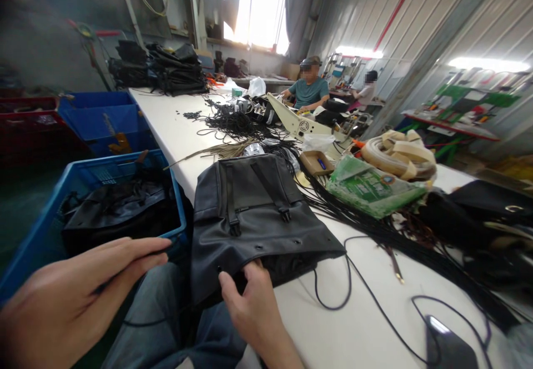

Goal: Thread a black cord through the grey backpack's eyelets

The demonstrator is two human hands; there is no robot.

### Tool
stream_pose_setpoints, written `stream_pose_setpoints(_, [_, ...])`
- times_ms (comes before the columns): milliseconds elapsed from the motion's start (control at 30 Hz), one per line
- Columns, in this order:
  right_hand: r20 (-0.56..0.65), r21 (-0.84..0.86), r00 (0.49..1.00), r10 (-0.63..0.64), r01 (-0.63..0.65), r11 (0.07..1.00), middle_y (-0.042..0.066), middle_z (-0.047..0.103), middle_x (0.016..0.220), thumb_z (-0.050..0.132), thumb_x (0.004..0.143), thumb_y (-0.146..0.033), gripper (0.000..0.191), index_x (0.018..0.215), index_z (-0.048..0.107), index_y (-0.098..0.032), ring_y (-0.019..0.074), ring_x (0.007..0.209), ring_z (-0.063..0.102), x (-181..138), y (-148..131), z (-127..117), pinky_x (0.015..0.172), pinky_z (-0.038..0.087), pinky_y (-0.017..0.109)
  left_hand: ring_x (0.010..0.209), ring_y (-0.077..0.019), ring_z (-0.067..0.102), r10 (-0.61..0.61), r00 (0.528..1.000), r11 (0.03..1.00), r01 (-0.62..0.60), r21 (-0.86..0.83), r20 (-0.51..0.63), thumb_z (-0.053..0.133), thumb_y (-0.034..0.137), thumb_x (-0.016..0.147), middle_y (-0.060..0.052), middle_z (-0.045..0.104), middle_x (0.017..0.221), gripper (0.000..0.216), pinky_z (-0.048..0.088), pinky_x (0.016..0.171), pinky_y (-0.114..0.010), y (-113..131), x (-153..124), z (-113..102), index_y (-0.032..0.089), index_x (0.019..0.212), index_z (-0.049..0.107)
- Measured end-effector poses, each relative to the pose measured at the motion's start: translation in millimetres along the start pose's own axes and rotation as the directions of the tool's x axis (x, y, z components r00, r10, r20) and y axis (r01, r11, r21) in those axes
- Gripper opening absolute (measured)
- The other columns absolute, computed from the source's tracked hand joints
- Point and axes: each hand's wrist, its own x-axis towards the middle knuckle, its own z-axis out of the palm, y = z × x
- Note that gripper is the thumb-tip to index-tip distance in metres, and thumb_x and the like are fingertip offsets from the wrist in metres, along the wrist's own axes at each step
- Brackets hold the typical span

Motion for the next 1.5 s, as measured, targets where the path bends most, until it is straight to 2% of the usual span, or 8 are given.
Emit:
stream_pose_setpoints(67, [-0.011,0.001,1.0,0.0,0.0,1.0,0.01,0.084,0.104,0.069,0.1,-0.039,0.023,0.109,0.081,-0.021,0.0314,0.099,0.079,-1.0,2.5,1.5,0.09,0.061,0.038,0.091,-0.0196,0.078,0.118,0.99,0.99,-0.123,0.063,0.082,0.061,0.029,0.11,0.0,0.083,0.106,0.022,0.061,0.085,-0.029,2.9,6.3,12.8,0.033,0.127,0.074])
stream_pose_setpoints(167, [-0.028,-0.011,0.999,-0.024,0.023,1.0,0.009,0.085,0.106,0.069,0.1,-0.037,0.022,0.11,0.081,-0.021,0.031,0.099,0.079,-2.7,5.0,2.6,0.09,0.061,0.038,0.077,-0.022,0.07,0.209,0.933,0.96,-0.253,0.123,0.294,0.045,0.01,0.107,-0.003,0.075,0.087,0.033,0.055,0.071,-0.035,7.6,8.5,33.8,0.024,0.109,0.075])
stream_pose_setpoints(233, [-0.027,-0.013,0.999,-0.045,0.045,0.999,0.009,0.085,0.11,0.071,0.1,-0.036,0.023,0.114,0.081,-0.021,0.0309,0.102,0.078,-3.9,6.5,1.9,0.093,0.061,0.038,0.075,-0.0249,0.065,0.182,0.896,0.948,-0.269,0.169,0.405,0.042,0.006,0.103,-0.005,0.069,0.083,0.036,0.05,0.068,-0.039,7.9,6.5,48.5,0.022,0.1,0.074])
stream_pose_setpoints(333, [-0.015,-0.004,0.998,-0.064,0.064,0.998,0.008,0.084,0.116,0.075,0.098,-0.034,0.026,0.121,0.08,-0.022,0.0311,0.109,0.077,-5.5,9.6,0.2,0.1,0.06,0.039,0.083,-0.0267,0.064,0.108,0.872,0.965,-0.208,0.162,0.477,0.042,0.009,0.103,-0.007,0.068,0.091,0.032,0.048,0.074,-0.042,4.2,3.7,67.0,0.022,0.096,0.07])
stream_pose_setpoints(667, [-0.013,0.057,0.998,-0.061,0.062,0.996,0.006,0.084,0.121,0.079,0.094,-0.026,0.03,0.124,0.08,-0.024,0.0305,0.114,0.076,-5.7,14.7,-0.2,0.106,0.059,0.04,0.087,-0.0248,0.065,-0.021,0.843,0.993,-0.043,0.108,0.538,0.043,0.015,0.106,-0.006,0.069,0.092,0.029,0.045,0.078,-0.039,7.9,18.5,75.5,0.023,0.088,0.064])
stream_pose_setpoints(1133, [-0.001,0.073,0.999,-0.05,0.049,0.996,0.007,0.084,0.123,0.078,0.094,-0.028,0.031,0.124,0.08,-0.026,0.0323,0.117,0.075,-6.5,15.1,0.0,0.108,0.058,0.043,0.084,-0.0263,0.07,-0.091,0.833,0.964,-0.064,0.259,0.546,0.044,0.016,0.104,-0.008,0.075,0.09,0.03,0.047,0.077,-0.041,8.1,24.0,81.3,0.022,0.084,0.066])
stream_pose_setpoints(1400, [0.06,-0.027,0.984,-0.168,0.17,0.985,0.008,0.082,0.128,0.071,0.09,-0.02,0.046,0.135,0.077,-0.026,0.0332,0.117,0.075,-11.4,17.6,-9.5,0.108,0.058,0.044,0.08,-0.0238,0.074,-0.054,0.849,0.979,-0.06,0.197,0.526,0.047,0.016,0.106,-0.006,0.079,0.089,0.03,0.045,0.072,-0.037,13.4,22.9,91.4,0.023,0.083,0.066])
stream_pose_setpoints(1500, [0.054,-0.034,0.987,-0.152,0.154,0.988,0.006,0.084,0.12,0.067,0.093,-0.019,0.035,0.123,0.083,-0.028,0.0314,0.108,0.077,-9.1,16.3,-10.2,0.1,0.06,0.041,0.084,-0.0237,0.076,-0.061,0.843,0.99,-0.019,0.143,0.534,0.05,0.018,0.107,-0.004,0.08,0.091,0.029,0.046,0.074,-0.036,12.8,20.4,94.2,0.024,0.084,0.068])
